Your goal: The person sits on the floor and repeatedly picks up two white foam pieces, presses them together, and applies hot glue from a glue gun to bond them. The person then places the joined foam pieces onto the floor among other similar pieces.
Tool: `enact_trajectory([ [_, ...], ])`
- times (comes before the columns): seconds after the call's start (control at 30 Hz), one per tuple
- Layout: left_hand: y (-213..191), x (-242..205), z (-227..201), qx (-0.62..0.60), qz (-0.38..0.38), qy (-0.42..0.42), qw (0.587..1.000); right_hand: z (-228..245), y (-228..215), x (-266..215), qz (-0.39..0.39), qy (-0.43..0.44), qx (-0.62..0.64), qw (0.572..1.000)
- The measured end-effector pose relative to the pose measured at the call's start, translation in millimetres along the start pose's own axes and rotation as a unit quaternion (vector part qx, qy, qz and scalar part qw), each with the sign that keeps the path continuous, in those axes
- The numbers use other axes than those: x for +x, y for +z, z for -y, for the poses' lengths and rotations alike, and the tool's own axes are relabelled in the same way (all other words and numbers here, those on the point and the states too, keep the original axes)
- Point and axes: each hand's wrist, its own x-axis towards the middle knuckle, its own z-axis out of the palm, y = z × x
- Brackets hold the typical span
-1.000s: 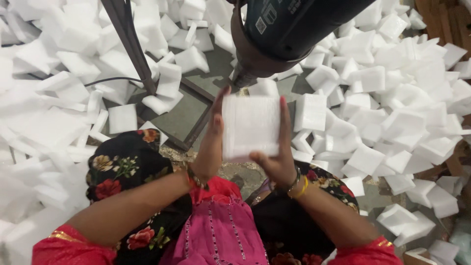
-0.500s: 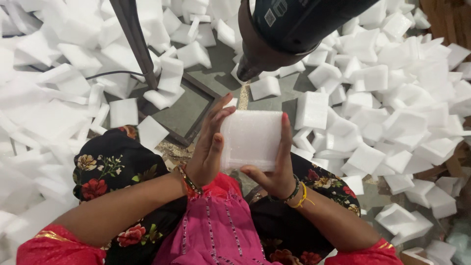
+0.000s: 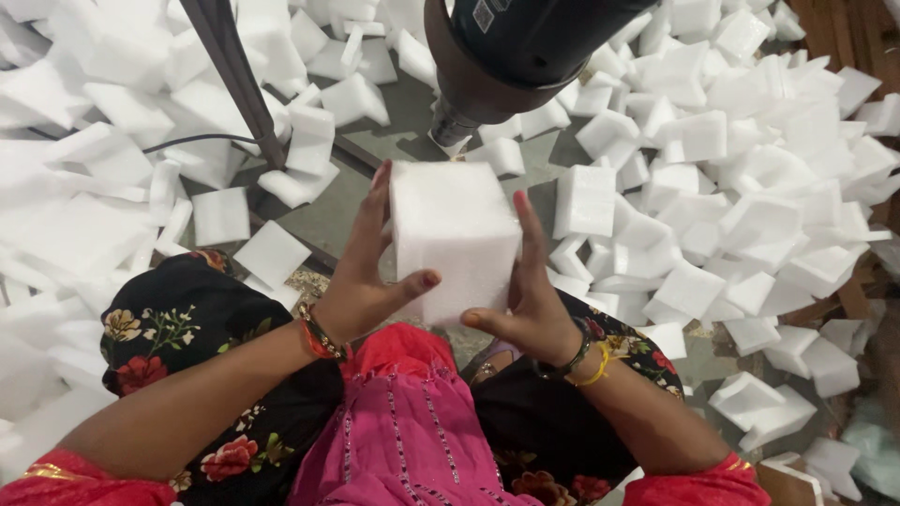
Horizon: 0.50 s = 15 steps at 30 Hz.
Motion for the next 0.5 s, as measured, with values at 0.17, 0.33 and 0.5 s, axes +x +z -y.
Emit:
enact_trajectory([
  [0.17,1,-5,8,-0.032,0.016,-0.025,0.999,-5,7,-9,-0.039,0.035,-0.002,0.999],
  [0.33,6,-7,17,-0.086,0.038,-0.057,0.994,-9,6,-15,-0.082,0.032,-0.053,0.995],
  [0.5,10,-8,21,-0.063,0.035,-0.041,0.997,-12,8,-16,-0.093,0.010,-0.050,0.994],
])
